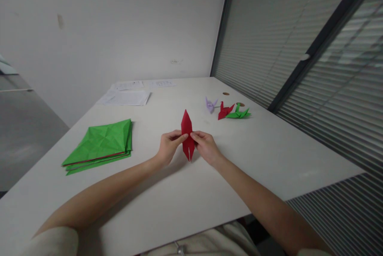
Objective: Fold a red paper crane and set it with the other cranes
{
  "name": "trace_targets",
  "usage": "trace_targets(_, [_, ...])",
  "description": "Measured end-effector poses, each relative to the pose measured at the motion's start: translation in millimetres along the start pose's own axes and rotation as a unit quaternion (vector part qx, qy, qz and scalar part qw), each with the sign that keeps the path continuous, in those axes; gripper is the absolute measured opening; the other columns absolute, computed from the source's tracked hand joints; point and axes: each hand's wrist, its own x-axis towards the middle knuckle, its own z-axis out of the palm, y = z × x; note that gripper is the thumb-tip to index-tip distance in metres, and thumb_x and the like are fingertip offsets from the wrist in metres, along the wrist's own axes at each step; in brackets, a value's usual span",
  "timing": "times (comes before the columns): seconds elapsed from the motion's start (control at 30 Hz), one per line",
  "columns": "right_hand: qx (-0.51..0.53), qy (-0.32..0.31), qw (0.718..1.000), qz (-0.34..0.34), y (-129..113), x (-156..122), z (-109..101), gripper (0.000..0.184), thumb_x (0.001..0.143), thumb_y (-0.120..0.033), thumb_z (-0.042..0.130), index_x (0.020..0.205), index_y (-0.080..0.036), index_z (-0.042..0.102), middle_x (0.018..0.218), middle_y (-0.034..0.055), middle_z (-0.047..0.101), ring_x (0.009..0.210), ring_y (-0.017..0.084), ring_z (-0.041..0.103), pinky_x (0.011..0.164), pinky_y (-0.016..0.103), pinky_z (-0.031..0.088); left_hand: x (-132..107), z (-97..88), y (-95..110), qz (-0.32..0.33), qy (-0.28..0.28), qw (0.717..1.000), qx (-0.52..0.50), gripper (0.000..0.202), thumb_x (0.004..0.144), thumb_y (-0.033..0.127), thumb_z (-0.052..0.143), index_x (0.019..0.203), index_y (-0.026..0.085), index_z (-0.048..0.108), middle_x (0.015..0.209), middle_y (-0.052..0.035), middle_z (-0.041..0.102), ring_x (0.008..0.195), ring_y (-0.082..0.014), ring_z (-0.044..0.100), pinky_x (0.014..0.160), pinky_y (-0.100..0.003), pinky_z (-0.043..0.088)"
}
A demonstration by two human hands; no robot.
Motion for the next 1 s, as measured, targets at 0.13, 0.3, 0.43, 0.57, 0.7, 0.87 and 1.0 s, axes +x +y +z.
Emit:
trace_targets(0.13, [0.034, -0.006, 0.999, 0.016, -2.9, -1.0, 2.4, 0.027, 0.058, -0.038, 0.082, 0.072, -0.018, 0.072, 0.077, 0.0038, 0.073, 0.072, 0.016, 0.066, 0.078, 0.034, 0.052, 1.3, -0.3, -1.3, -0.01, 0.029, 1.0, -0.002, 0.02, 0.068, 0.033, 0.077, 0.073, 0.015, 0.075, 0.075, -0.0053, 0.072, 0.068, -0.0152, 0.062, 0.069, -0.03, 0.05])
trace_targets(0.3, [0.005, 0.018, 1.0, -0.023, -0.4, -1.1, 1.8, 0.027, 0.059, -0.038, 0.082, 0.074, -0.017, 0.074, 0.078, 0.005, 0.074, 0.072, 0.017, 0.066, 0.078, 0.035, 0.052, 2.5, 1.5, -1.2, -0.027, 0.056, 0.998, -0.015, 0.022, 0.063, 0.033, 0.08, 0.071, 0.013, 0.073, 0.071, -0.0046, 0.071, 0.063, -0.013, 0.06, 0.065, -0.027, 0.049])
trace_targets(0.43, [-0.058, 0.067, 0.993, -0.079, -0.3, -3.7, 3.4, 0.025, 0.061, -0.037, 0.08, 0.077, -0.018, 0.075, 0.077, 0.0041, 0.074, 0.071, 0.017, 0.065, 0.075, 0.033, 0.051, 2.1, 3.8, 0.5, -0.02, 0.065, 0.998, -0.012, 0.022, 0.062, 0.031, 0.081, 0.068, 0.013, 0.07, 0.067, -0.0037, 0.068, 0.06, -0.0123, 0.058, 0.062, -0.026, 0.048])
trace_targets(0.57, [-0.074, 0.094, 0.989, -0.087, -3.2, -6.2, 7.2, 0.024, 0.058, -0.037, 0.081, 0.072, -0.018, 0.073, 0.071, 0.003, 0.072, 0.067, 0.016, 0.064, 0.071, 0.032, 0.051, 1.9, 2.6, -0.9, 0.006, 0.077, 0.997, 0.005, 0.024, 0.062, 0.028, 0.081, 0.072, 0.013, 0.066, 0.07, -0.003, 0.067, 0.063, -0.0112, 0.059, 0.063, -0.024, 0.048])
trace_targets(0.7, [-0.068, 0.1, 0.99, -0.079, -3.4, -6.3, 8.9, 0.027, 0.057, -0.037, 0.081, 0.072, -0.018, 0.071, 0.07, 0.0029, 0.071, 0.067, 0.016, 0.063, 0.071, 0.033, 0.052, 3.2, 0.1, -2.1, 0.015, 0.073, 0.997, -0.034, 0.041, 0.061, 0.027, 0.082, 0.094, 0.017, 0.059, 0.065, 0.0027, 0.064, 0.06, -0.0101, 0.059, 0.059, -0.022, 0.047])
trace_targets(0.87, [-0.055, 0.089, 0.991, -0.089, -3.5, -6.9, 8.7, 0.032, 0.059, -0.034, 0.079, 0.082, -0.02, 0.061, 0.07, 0.0001, 0.07, 0.066, 0.015, 0.064, 0.069, 0.031, 0.052, 5.6, 0.3, 0.4, -0.007, 0.061, 0.997, -0.044, 0.036, 0.06, 0.028, 0.083, 0.088, 0.013, 0.066, 0.065, 0.0009, 0.065, 0.06, -0.0094, 0.058, 0.062, -0.023, 0.047])
trace_targets(1.0, [-0.026, 0.065, 0.993, -0.095, -5.7, -7.4, 7.5, 0.042, 0.063, -0.028, 0.077, 0.094, -0.024, 0.049, 0.066, -0.0047, 0.069, 0.062, 0.014, 0.064, 0.066, 0.028, 0.052, 4.1, 1.7, 1.8, -0.032, 0.026, 0.999, -0.016, 0.03, 0.063, 0.032, 0.081, 0.08, 0.01, 0.07, 0.076, -0.0046, 0.069, 0.067, -0.0121, 0.06, 0.066, -0.025, 0.048])
